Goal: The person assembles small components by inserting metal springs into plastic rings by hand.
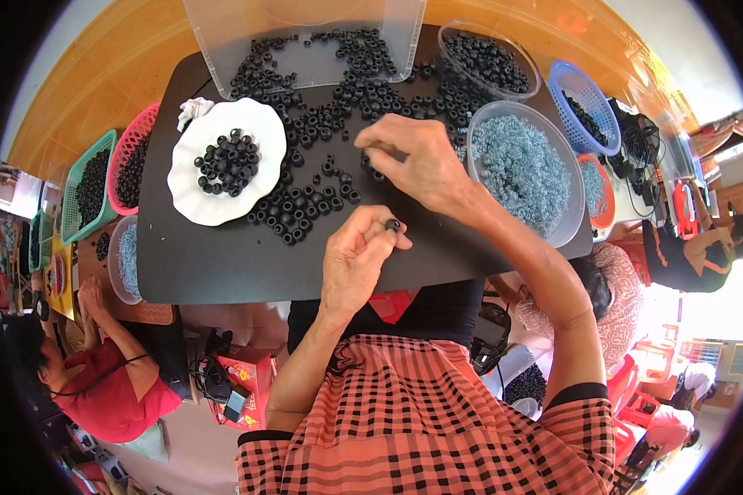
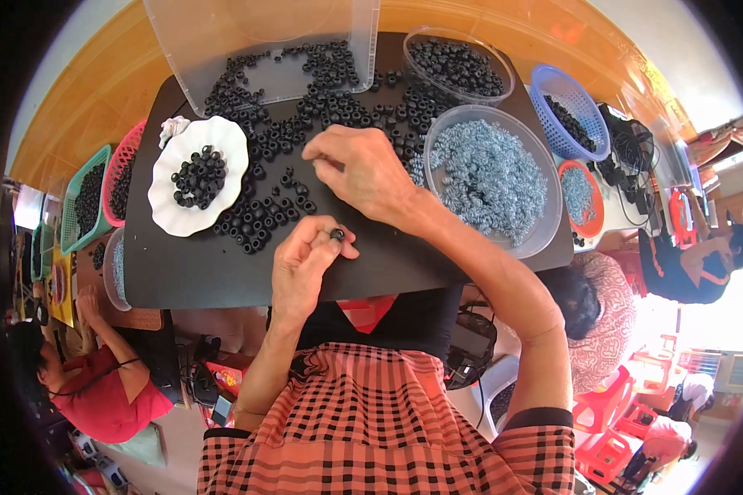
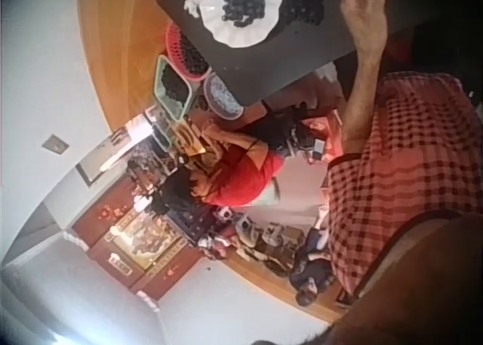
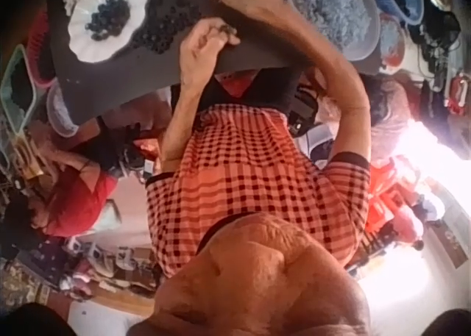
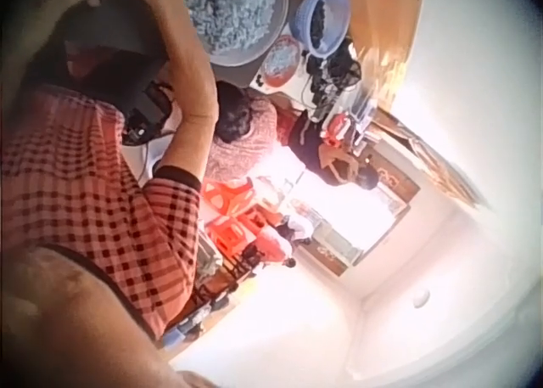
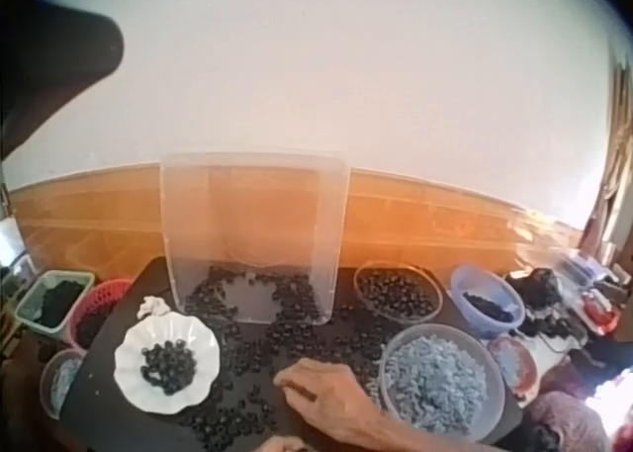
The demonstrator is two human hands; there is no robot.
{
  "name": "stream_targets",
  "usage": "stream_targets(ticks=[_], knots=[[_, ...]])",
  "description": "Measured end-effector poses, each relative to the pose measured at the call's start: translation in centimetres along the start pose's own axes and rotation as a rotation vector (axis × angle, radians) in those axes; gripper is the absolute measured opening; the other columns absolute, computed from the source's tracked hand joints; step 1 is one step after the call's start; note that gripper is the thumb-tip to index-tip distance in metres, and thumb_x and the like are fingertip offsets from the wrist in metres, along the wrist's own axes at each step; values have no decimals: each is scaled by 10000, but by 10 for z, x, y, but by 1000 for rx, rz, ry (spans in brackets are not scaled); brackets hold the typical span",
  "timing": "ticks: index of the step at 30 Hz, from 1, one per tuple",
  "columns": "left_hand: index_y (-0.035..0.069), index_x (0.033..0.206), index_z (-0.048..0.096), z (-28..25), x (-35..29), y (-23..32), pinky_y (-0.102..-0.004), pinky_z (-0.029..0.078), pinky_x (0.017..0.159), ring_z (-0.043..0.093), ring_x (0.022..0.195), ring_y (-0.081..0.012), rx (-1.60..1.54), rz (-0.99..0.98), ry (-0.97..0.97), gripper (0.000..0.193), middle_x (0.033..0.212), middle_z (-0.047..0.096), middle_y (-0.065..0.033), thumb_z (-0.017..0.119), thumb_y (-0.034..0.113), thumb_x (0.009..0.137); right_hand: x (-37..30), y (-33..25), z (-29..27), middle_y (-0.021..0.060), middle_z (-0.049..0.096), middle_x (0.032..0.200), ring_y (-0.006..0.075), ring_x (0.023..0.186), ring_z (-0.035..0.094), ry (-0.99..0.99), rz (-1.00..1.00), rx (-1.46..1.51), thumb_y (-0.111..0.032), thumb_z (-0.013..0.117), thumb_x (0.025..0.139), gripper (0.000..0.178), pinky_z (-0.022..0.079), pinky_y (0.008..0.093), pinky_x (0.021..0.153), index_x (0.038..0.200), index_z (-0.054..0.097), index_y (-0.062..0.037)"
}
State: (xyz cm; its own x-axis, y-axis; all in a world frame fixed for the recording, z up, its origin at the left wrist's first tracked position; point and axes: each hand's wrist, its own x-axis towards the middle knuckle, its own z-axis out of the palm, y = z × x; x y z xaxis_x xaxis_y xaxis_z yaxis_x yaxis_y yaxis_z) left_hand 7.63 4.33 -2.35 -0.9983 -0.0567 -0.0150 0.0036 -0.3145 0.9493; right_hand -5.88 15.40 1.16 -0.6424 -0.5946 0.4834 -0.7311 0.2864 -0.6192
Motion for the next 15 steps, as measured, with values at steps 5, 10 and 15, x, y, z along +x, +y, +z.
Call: stream_targets(ticks=[5, 10, 15], knots=[[-3, 1015, 569, 1, 1, 0, -178, 433, 709, 543, 740, -29, -56, -23, 11, 118, 819, 654, -37, 531, 0, 904, 39, 17, 22, 64, 641, 904, 251, 855, 616, -288, -290, -117, 8, 625, 740, 210, 482, 379, 755, 941, 657, -44], [-1, 1024, 565, -4, 1, 0, -156, 393, 612, 495, 689, -13, -32, -74, -10, 123, 806, 649, -25, 530, -4, 906, 50, 25, 32, 46, 609, 910, 263, 874, 576, -541, -297, -205, -16, 620, 744, 202, 403, 398, 835, 932, 654, -83], [0, 1034, 563, -4, 2, -1, -162, 426, 664, 575, 759, -40, -73, -67, -3, 127, 877, 650, -46, 526, 0, 912, 39, 18, 16, 51, 624, 864, 195, 778, 608, -395, -142, -108, -1, 638, 724, 243, 475, 334, 743, 957, 658, -67]])
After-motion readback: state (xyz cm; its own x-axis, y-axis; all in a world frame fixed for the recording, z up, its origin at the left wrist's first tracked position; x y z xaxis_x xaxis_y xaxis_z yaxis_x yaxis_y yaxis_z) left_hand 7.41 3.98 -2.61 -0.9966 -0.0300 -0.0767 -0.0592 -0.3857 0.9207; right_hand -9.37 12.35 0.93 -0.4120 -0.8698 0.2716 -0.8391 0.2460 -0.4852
